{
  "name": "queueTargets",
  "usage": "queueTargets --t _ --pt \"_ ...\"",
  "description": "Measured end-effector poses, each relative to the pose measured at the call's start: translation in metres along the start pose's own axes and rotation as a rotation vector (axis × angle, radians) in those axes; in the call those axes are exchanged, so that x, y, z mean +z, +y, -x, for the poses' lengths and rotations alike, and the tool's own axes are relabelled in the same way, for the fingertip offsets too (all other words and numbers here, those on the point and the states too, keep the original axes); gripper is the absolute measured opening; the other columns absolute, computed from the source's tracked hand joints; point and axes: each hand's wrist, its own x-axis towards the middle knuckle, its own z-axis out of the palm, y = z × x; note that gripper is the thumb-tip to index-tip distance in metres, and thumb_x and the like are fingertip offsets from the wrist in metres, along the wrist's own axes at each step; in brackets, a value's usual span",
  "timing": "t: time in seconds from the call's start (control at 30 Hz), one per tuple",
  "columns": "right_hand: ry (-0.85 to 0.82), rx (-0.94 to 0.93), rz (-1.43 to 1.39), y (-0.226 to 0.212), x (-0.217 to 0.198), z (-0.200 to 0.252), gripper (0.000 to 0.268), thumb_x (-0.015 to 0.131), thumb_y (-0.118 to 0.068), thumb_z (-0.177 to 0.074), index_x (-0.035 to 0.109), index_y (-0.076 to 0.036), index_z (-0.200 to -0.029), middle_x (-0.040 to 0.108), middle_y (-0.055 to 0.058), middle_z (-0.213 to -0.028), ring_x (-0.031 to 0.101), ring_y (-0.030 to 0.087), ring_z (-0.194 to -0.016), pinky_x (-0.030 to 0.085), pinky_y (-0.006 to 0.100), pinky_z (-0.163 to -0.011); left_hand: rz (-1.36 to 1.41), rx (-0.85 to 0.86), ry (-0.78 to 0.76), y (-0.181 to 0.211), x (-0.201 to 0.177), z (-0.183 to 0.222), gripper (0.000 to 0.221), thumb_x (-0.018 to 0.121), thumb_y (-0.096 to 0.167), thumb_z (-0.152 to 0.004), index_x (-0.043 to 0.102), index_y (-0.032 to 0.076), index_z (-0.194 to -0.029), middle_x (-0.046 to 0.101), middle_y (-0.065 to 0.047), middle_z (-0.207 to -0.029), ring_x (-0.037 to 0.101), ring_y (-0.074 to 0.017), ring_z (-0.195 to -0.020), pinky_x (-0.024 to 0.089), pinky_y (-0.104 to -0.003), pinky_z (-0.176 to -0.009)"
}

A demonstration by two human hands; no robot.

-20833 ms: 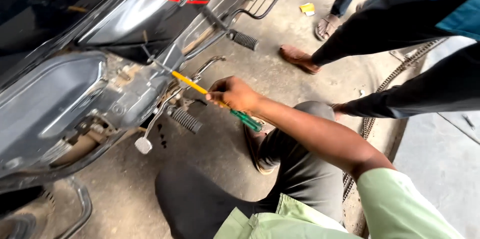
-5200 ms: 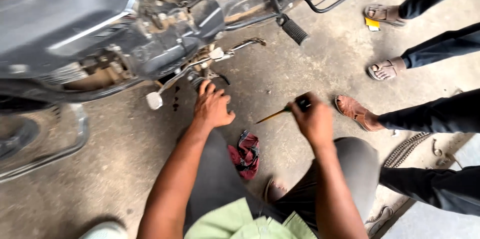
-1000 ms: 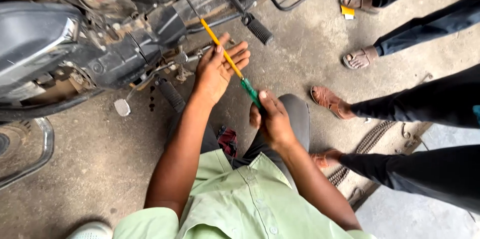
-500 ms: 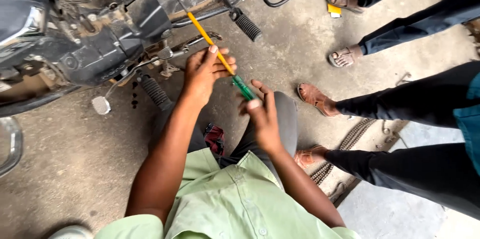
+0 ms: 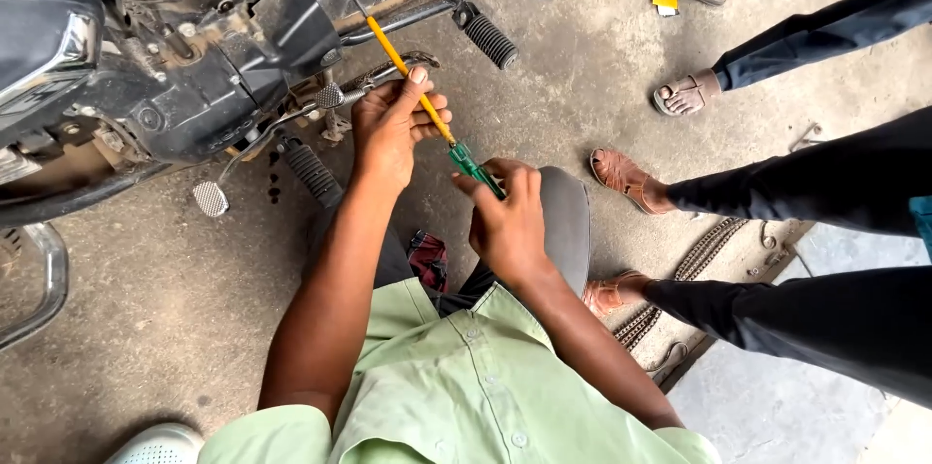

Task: The recorder is using a screwdriver to remove and replace parts from a motorcycle side panel and air filter assembly.

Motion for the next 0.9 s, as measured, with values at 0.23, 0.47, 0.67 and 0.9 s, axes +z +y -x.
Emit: queueTargets --t 0.23,0.47,0.67,0.9 --pt "0.030 0.734 -1.393 0.013 0.016 0.014 0.041 0.061 -0.020 -0.100 0.049 -0.011 -0.138 0.061 0.011 -0.111 0.060 0.021 -0.093 0.051 0.034 -0.082 0.208 0.011 -0.237 0.001 0.001 0.004 0.035 0.061 0.030 -0.103 0.066 -0.001 -0.120 0.075 -0.018 -0.109 0.076 -0.0262 -0.094 0.066 -0.040 -0.084" --pt "0.180 0.252 -0.436 0.001 0.001 -0.011 0.025 0.071 -0.013 -0.099 0.060 -0.007 -0.121 0.064 0.012 -0.106 0.061 0.024 -0.093 0.052 0.037 -0.078 0.250 -0.023 -0.236 0.014 0.009 0.009 0.036 0.055 0.029 -0.099 0.060 0.008 -0.127 0.074 -0.018 -0.115 0.077 -0.0258 -0.095 0.066 -0.037 -0.084" --pt "0.103 -0.005 0.052 0.011 0.002 -0.003 0.050 0.071 0.000 -0.081 0.069 -0.016 -0.128 0.063 0.010 -0.111 0.054 0.029 -0.100 0.050 0.040 -0.082 -0.075 0.019 -0.010 -0.007 -0.004 -0.001 0.039 0.078 0.024 -0.100 0.064 -0.010 -0.109 0.071 -0.023 -0.101 0.073 -0.0247 -0.080 0.062 -0.039 -0.072" --pt "0.090 0.316 -0.545 -0.003 -0.022 -0.024 0.043 0.075 -0.020 -0.090 0.059 -0.003 -0.127 0.059 0.016 -0.102 0.055 0.025 -0.088 0.048 0.038 -0.075 0.224 -0.055 -0.228 0.000 -0.002 0.003 0.033 0.066 0.023 -0.101 0.066 -0.004 -0.120 0.073 -0.018 -0.107 0.075 -0.0263 -0.093 0.064 -0.042 -0.087"
